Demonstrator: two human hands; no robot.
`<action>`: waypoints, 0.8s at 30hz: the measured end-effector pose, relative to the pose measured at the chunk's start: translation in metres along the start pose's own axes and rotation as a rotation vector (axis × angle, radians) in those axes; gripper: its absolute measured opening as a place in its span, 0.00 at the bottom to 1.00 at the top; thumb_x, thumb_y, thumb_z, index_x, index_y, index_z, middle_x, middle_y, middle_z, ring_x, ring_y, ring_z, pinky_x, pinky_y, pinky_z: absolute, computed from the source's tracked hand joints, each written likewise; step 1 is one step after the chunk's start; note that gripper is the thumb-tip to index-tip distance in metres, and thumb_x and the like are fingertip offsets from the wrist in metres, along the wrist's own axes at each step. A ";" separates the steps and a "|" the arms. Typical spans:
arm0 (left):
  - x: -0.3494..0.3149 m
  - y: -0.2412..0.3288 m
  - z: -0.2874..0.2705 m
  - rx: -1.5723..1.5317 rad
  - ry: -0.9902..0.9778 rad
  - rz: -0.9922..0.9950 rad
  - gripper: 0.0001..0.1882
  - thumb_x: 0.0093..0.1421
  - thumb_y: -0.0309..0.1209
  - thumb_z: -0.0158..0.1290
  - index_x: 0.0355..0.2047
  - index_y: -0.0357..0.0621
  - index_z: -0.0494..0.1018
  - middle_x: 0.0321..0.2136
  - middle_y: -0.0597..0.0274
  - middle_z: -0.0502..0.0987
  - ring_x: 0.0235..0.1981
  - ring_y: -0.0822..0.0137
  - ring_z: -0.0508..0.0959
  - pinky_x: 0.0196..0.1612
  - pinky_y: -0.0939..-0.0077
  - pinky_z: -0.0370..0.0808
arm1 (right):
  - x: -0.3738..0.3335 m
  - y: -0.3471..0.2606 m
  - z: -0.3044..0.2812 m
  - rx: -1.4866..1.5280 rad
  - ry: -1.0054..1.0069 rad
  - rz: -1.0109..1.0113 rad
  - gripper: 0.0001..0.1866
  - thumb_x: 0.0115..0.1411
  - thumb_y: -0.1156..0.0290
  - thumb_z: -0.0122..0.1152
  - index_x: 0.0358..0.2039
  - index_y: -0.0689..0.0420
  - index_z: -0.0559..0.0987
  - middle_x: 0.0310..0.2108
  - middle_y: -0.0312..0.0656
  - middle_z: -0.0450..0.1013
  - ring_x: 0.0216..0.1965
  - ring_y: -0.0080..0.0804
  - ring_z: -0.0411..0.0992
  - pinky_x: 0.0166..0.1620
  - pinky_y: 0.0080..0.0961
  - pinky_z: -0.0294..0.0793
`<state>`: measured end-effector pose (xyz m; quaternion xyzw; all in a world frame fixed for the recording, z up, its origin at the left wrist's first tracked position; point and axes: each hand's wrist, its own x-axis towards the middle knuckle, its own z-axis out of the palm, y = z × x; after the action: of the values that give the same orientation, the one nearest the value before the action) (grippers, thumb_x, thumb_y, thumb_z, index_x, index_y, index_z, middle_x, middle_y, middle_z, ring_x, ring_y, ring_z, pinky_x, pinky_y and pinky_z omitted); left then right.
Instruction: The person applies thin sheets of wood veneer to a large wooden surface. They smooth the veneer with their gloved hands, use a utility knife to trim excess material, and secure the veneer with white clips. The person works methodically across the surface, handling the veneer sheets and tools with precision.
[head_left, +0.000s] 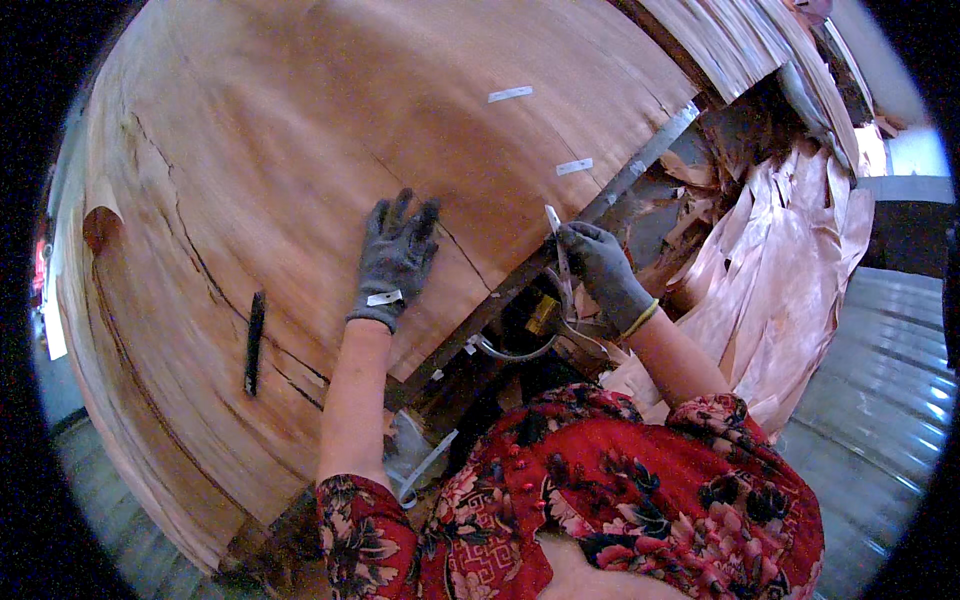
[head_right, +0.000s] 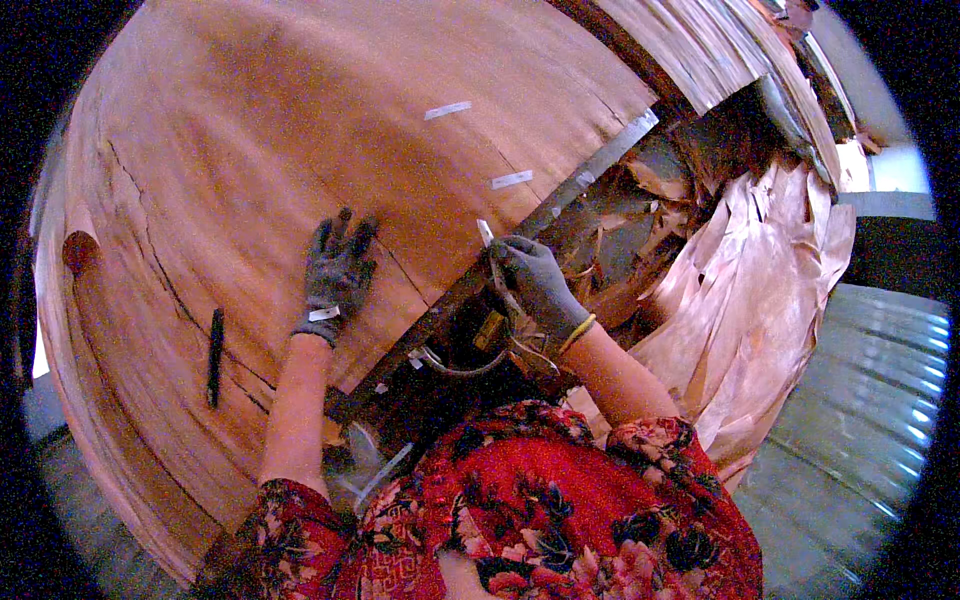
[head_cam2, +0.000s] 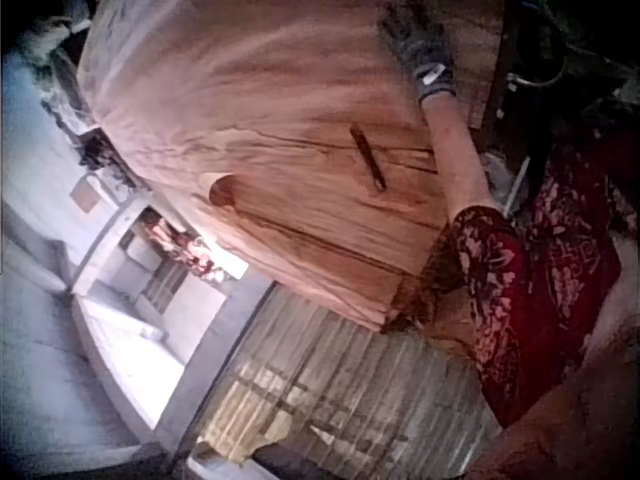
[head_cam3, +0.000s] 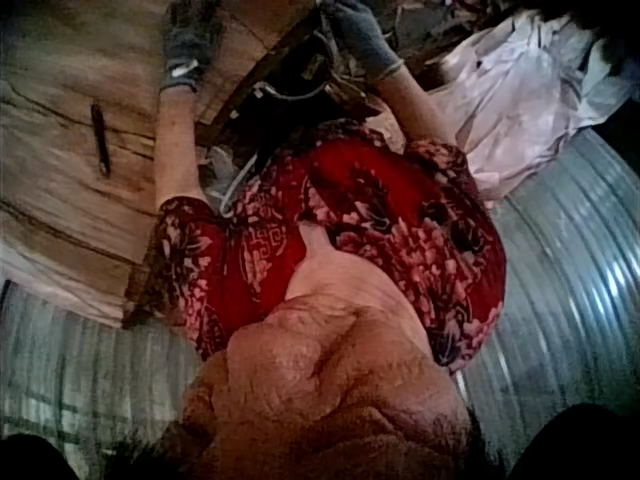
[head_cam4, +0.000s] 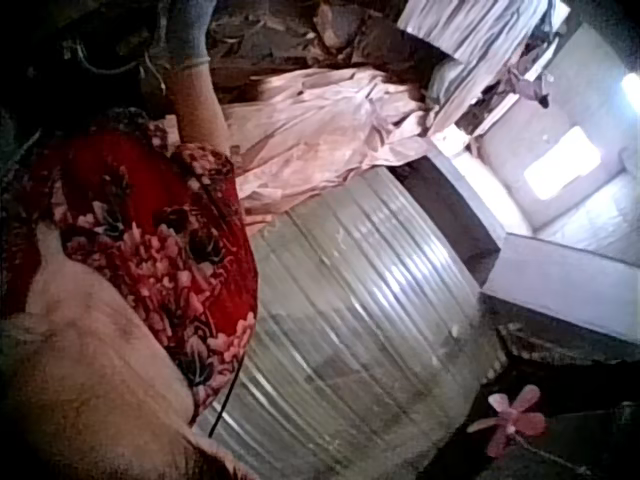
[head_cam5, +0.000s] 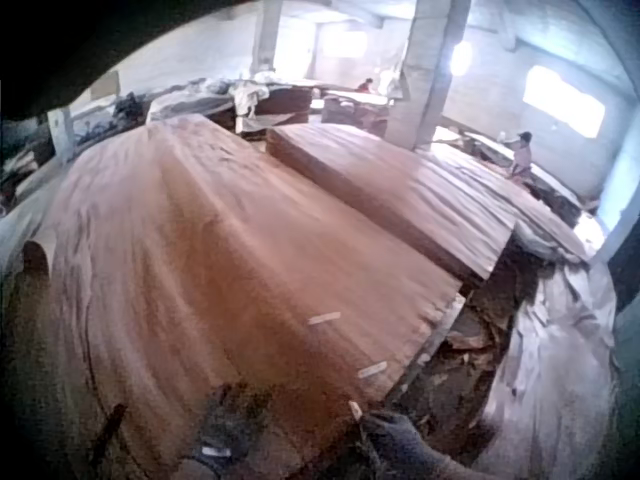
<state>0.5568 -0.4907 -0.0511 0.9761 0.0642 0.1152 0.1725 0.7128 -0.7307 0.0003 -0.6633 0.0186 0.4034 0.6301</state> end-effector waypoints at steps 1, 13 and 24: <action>-0.001 -0.001 0.000 0.194 -0.015 0.051 0.33 0.53 0.37 0.50 0.60 0.52 0.56 0.59 0.70 0.59 0.62 0.57 0.53 0.62 0.52 0.50 | -0.001 0.001 0.002 0.042 -0.013 0.054 0.10 0.59 0.67 0.55 0.32 0.61 0.76 0.17 0.30 0.67 0.18 0.19 0.64 0.21 0.15 0.62; -0.007 0.012 0.006 0.099 0.158 0.099 0.43 0.51 0.33 0.53 0.64 0.55 0.42 0.59 0.70 0.58 0.62 0.55 0.52 0.62 0.51 0.50 | 0.009 0.025 0.017 -0.522 0.083 -0.225 0.15 0.57 0.65 0.58 0.21 0.64 0.77 0.13 0.30 0.65 0.18 0.15 0.60 0.19 0.20 0.59; -0.001 0.007 0.010 0.056 0.076 0.120 0.36 0.52 0.31 0.52 0.61 0.51 0.52 0.61 0.68 0.57 0.63 0.58 0.52 0.62 0.51 0.49 | -0.015 -0.003 0.009 -1.198 -0.216 -0.679 0.08 0.53 0.62 0.56 0.26 0.52 0.78 0.21 0.42 0.74 0.24 0.44 0.72 0.26 0.37 0.70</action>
<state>0.5587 -0.5005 -0.0582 0.9776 0.0151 0.1606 0.1352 0.6995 -0.7297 0.0122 -0.8219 -0.4782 0.1885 0.2453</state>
